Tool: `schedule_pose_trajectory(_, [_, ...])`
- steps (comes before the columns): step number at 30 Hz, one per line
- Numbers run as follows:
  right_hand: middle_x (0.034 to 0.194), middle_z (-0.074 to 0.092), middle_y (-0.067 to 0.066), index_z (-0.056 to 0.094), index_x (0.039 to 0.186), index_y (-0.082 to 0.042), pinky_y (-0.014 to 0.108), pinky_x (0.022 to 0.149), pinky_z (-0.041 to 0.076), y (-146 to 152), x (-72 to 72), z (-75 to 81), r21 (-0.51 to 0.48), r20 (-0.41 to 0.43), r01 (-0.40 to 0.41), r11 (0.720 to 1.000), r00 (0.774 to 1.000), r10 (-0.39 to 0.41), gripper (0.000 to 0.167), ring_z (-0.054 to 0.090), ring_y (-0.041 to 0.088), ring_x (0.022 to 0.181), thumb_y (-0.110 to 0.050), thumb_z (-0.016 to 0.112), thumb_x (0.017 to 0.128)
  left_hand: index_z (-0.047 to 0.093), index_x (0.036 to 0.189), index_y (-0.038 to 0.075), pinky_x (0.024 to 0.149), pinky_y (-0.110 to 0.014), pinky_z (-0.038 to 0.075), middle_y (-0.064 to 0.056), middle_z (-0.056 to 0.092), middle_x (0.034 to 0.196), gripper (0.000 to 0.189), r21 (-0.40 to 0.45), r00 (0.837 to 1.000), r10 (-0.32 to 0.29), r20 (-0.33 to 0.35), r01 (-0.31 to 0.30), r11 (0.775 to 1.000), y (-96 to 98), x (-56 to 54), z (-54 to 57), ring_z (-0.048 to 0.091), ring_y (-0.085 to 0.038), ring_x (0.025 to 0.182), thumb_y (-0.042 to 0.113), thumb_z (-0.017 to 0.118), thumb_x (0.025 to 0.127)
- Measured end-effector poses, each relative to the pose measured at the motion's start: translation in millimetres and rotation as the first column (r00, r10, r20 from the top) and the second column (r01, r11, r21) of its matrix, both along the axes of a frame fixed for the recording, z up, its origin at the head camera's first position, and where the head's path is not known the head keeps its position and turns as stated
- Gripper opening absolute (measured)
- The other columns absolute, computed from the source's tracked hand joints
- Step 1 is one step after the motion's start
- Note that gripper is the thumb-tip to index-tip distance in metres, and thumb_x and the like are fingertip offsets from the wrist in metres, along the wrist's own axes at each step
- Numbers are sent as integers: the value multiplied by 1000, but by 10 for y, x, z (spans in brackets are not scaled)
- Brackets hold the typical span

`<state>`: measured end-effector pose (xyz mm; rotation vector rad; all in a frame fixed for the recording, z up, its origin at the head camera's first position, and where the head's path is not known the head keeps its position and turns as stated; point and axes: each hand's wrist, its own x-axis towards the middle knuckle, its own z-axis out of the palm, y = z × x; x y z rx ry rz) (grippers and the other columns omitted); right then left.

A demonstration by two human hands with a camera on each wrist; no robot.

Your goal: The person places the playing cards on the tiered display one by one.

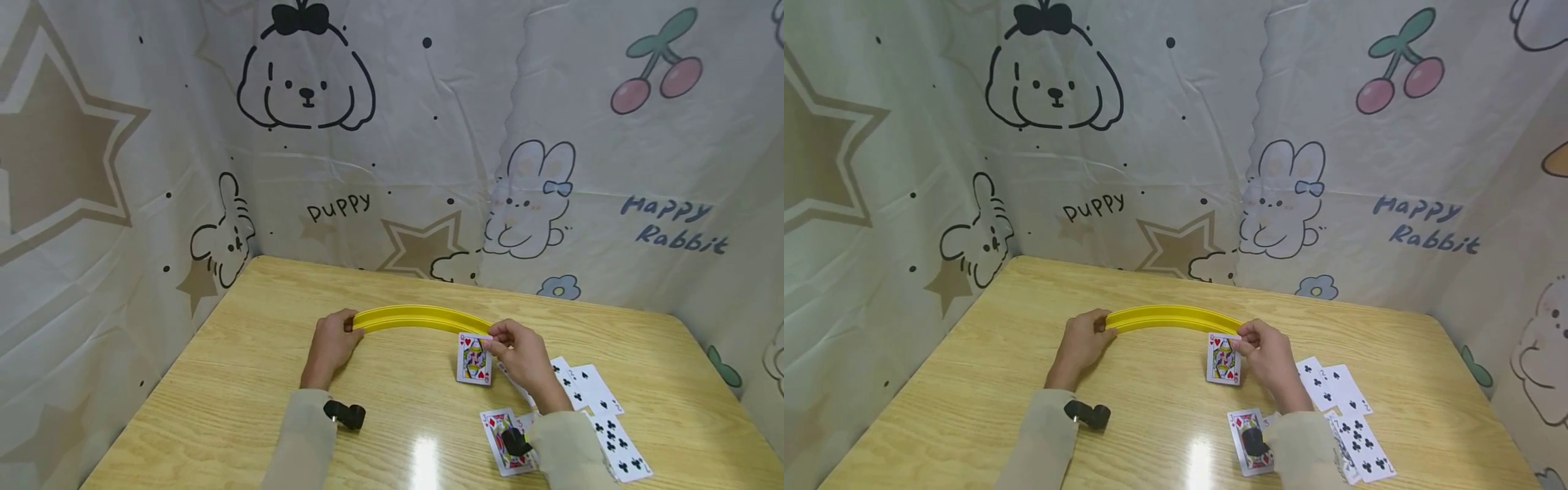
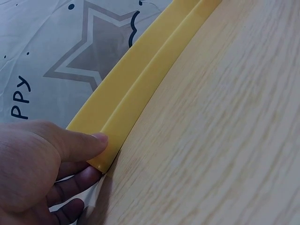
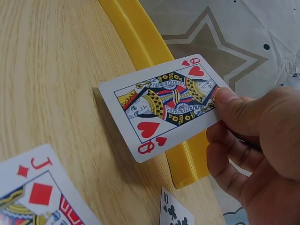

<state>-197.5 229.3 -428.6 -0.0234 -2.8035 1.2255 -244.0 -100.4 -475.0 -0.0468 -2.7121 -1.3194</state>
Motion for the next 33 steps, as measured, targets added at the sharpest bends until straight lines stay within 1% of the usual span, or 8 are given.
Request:
schedule_pose_trajectory(2, [91,64,7,65,104,-2,30,65,49,-17,-12,-2,-4,3,0,1000,1000,0,13,57,23,82,-9,70,95,69,123,2,85,-38,55,-11,70,108,35,1,1000,-1,-2,1,1000,1,0,-7,65,-21,95,8,77,89])
schedule_pose_trajectory(5, [91,63,7,65,101,-4,31,66,48,-40,-30,-1,3,3,-4,1000,1000,4,10,56,24,84,-10,69,95,69,122,2,85,-38,55,-11,70,108,35,1,1000,-1,-3,1,1000,1,0,-15,65,-21,95,7,77,88])
schedule_pose_trajectory(10, [91,64,7,65,97,-4,36,71,46,-82,-62,24,19,-20,-20,1000,1000,21,8,55,25,87,-10,70,94,69,122,2,85,-39,55,-11,70,108,34,0,1000,3,-6,-3,1000,-5,-6,-14,66,-22,96,7,76,89])
schedule_pose_trajectory(13, [91,64,7,65,96,-4,37,73,46,-107,-84,36,22,-38,-36,999,999,37,8,56,26,88,-9,71,94,69,121,2,85,-39,55,-12,70,108,33,5,1000,6,-9,-6,1000,-7,-4,-12,66,-22,95,7,76,89])
schedule_pose_trajectory(22, [85,66,5,65,90,-4,35,69,45,-201,-128,47,28,-93,-73,997,993,75,10,59,24,86,-8,74,91,69,123,3,85,-39,55,-10,70,108,34,4,1000,1,11,-1,1000,1,9,-39,65,-21,95,8,76,90])
schedule_pose_trajectory(28, [85,66,4,64,90,-5,36,70,45,-287,-226,75,38,-124,-113,993,985,117,10,59,24,84,-9,73,92,70,120,3,83,-38,55,-10,71,106,33,-14,1000,7,-22,-8,1000,-1,-1,-28,65,-21,93,9,77,89])
schedule_pose_trajectory(33, [83,66,4,64,88,-6,36,69,45,-367,-297,91,34,-146,-151,988,977,154,10,58,23,82,-8,73,92,71,119,2,83,-37,55,-11,71,105,31,-11,999,1,-43,-2,1000,-22,-8,-21,66,-21,93,8,77,89])
